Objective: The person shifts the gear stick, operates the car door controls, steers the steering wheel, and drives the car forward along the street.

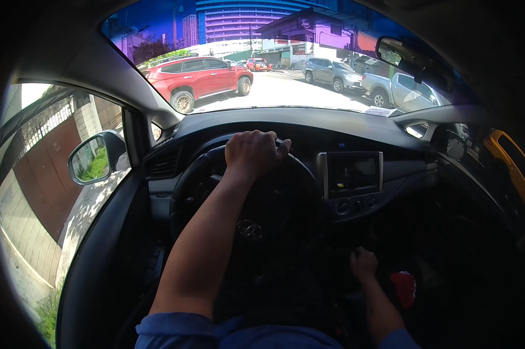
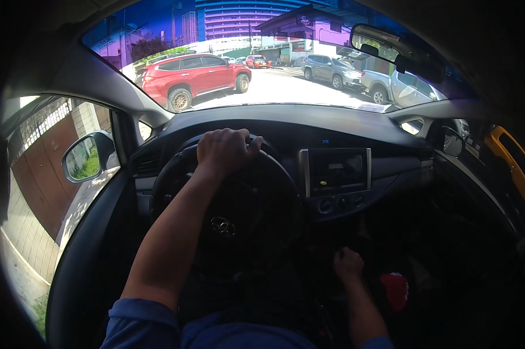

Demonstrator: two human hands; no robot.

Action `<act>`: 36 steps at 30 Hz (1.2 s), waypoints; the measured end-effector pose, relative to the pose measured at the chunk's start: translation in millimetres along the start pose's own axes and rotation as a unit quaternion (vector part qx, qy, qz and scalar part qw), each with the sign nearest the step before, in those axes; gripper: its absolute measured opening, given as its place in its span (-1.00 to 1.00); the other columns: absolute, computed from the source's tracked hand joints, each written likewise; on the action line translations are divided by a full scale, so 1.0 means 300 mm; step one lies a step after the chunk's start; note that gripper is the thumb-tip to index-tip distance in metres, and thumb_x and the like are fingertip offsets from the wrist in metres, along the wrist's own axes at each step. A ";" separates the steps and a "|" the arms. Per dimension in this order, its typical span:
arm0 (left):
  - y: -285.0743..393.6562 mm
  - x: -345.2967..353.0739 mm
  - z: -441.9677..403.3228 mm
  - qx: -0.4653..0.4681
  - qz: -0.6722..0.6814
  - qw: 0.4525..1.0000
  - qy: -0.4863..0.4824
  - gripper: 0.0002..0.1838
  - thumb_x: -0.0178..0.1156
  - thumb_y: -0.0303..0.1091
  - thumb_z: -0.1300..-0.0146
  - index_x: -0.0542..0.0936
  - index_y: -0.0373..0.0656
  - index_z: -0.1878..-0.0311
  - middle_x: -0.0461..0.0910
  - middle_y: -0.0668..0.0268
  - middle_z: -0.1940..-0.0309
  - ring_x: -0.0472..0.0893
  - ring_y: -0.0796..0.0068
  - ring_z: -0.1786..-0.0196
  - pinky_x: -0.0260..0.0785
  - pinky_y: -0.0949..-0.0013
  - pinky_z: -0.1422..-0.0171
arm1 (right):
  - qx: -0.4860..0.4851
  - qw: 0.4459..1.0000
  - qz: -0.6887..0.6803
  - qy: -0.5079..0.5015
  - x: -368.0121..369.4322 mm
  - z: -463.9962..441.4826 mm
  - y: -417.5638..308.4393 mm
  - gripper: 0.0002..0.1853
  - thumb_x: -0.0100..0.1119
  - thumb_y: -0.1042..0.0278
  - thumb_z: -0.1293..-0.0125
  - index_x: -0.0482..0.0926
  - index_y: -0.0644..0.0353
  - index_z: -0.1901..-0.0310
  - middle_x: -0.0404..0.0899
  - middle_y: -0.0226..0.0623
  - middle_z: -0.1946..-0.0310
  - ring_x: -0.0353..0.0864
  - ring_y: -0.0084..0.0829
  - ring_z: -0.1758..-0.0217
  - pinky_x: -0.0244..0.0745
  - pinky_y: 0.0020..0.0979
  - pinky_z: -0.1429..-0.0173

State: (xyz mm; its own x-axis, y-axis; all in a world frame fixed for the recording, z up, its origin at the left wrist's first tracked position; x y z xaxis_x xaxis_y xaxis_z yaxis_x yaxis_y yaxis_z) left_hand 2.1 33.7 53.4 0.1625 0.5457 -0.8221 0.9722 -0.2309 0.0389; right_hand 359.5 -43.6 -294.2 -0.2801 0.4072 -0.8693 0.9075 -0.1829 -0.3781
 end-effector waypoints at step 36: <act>0.002 -0.006 0.005 -0.002 0.000 1.000 0.002 -0.43 0.09 0.27 -0.41 0.79 -0.02 0.02 0.79 0.09 0.29 0.79 0.09 0.12 0.60 0.09 -0.13 | -0.019 1.000 0.005 0.006 0.014 -0.003 0.009 -0.72 0.25 0.04 -0.33 0.68 0.06 0.16 0.73 0.05 0.23 0.74 0.19 0.12 0.64 0.16 -0.02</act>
State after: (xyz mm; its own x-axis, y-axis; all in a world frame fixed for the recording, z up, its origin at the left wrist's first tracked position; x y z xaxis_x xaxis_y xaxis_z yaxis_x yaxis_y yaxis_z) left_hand 2.2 31.3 53.9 0.1635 0.5480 -0.8203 0.9729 -0.2271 0.0422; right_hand 361.1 -41.7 -298.6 -0.2679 0.4167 -0.8687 0.9213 -0.1529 -0.3575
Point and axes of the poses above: each hand's wrist, its own z-axis away from the middle knuckle, its own x-axis out of the palm, y = z × x, the point moved 6 cm from there along -z, towards the middle knuckle
